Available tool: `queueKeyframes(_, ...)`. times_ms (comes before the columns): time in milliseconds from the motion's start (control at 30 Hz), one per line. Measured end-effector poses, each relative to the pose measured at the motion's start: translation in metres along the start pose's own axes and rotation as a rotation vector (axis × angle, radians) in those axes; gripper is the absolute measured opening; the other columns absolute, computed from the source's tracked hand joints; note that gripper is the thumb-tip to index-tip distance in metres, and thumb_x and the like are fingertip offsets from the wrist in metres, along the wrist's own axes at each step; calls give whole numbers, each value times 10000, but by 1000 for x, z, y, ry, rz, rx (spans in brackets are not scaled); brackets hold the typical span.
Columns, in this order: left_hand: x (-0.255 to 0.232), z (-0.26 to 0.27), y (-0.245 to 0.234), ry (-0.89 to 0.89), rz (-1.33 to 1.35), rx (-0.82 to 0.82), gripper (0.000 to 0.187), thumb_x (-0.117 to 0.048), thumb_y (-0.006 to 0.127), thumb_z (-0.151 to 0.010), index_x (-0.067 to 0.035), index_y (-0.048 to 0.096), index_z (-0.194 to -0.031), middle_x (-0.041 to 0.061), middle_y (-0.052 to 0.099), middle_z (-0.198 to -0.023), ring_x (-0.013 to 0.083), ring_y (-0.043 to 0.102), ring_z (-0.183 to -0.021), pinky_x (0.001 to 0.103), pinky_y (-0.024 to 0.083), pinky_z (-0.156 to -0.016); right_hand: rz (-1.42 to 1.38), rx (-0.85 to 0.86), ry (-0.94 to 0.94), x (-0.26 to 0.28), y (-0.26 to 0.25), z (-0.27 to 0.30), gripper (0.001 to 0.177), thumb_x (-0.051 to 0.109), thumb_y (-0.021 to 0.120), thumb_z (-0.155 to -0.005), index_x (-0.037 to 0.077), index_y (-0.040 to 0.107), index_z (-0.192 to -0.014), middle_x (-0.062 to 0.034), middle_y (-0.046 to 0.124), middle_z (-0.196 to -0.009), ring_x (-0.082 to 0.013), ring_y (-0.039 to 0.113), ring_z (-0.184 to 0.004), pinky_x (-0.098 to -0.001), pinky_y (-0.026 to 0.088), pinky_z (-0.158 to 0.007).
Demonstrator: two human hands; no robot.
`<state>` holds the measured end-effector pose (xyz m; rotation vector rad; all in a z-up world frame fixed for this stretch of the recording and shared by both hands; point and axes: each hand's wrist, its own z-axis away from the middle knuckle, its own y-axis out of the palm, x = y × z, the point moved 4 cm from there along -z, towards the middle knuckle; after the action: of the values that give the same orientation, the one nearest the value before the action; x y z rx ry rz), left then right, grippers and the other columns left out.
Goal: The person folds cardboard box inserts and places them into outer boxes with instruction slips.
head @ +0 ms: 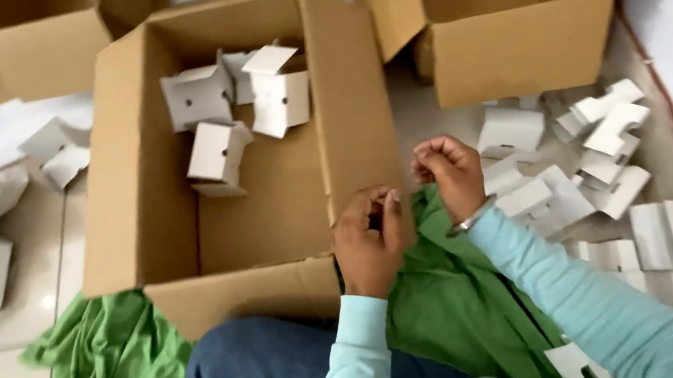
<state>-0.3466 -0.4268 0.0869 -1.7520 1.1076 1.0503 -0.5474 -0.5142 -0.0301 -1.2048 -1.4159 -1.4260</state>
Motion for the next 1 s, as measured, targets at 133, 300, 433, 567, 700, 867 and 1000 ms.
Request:
queueKeyframes(133, 2, 9, 64, 87, -23, 195, 133, -184, 705, -979, -67, 705, -1043, 98, 752, -809, 219, 745, -717, 362, 576, -663, 566, -89, -17, 48, -69, 37, 197, 126, 710, -985, 39, 700, -1161, -125, 755, -1058, -264, 712, -930, -409, 588, -818)
queueKeyframes(300, 56, 43, 122, -196, -42, 461, 341, -159, 724, -888, -38, 663, -1201, 98, 760, -822, 221, 752, -709, 367, 593, -682, 1637, 406, 55, 37, -105, 56, 987, -9, 790, -556, 117, 492, -1489, -152, 422, -1589, -435, 291, -1459, -672, 295, -1064)
queueKeyframes(433, 53, 60, 133, -229, -31, 577, 385, -123, 699, -858, -21, 653, -1226, 64, 790, -874, 194, 770, -760, 342, 598, -747, 1750, 348, 81, 48, -108, 62, 767, 68, 768, -679, 171, 581, -1416, -106, 495, -1537, -362, 324, -1429, -683, 268, -1089)
queueKeyframes(567, 21, 44, 118, -282, -65, 563, 458, -170, 744, -856, -2, 633, -1267, 130, 745, -1085, 233, 732, -952, 353, 603, -798, 1451, 320, 107, 78, -102, 53, 594, 192, 813, -741, 152, 634, -1306, -65, 628, -1338, -280, 569, -1280, -542, 418, -1116)
queueKeyframes(700, 4, 16, 84, -103, 208, 232, 620, -187, 708, -989, 91, 439, -1472, 237, 520, -1440, 284, 526, -1361, 378, 463, -1091, 98, 421, 64, 71, -87, 30, 462, 101, 735, -935, 17, 612, -1373, -93, 690, -1260, -201, 664, -1113, -377, 558, -985)
queueKeyframes(867, -17, -14, 4, -252, 511, 125, 615, -226, 647, -1011, 53, 403, -1502, 145, 520, -1482, 213, 509, -1368, 330, 420, -1132, -522, 471, 351, 62, -7, 31, 422, 139, 668, -987, 15, 569, -1378, -82, 695, -1220, -180, 695, -1073, -349, 580, -920)
queueKeyframes(1000, -35, -3, -72, -363, 561, 151, 510, -110, 693, -921, 59, 548, -1380, 144, 680, -1241, 197, 660, -1106, 340, 545, -967, -539, 746, 451, 90, 90, 46, 411, 184, 656, -1017, -10, 558, -1367, -109, 700, -1192, -201, 704, -1058, -357, 594, -904)
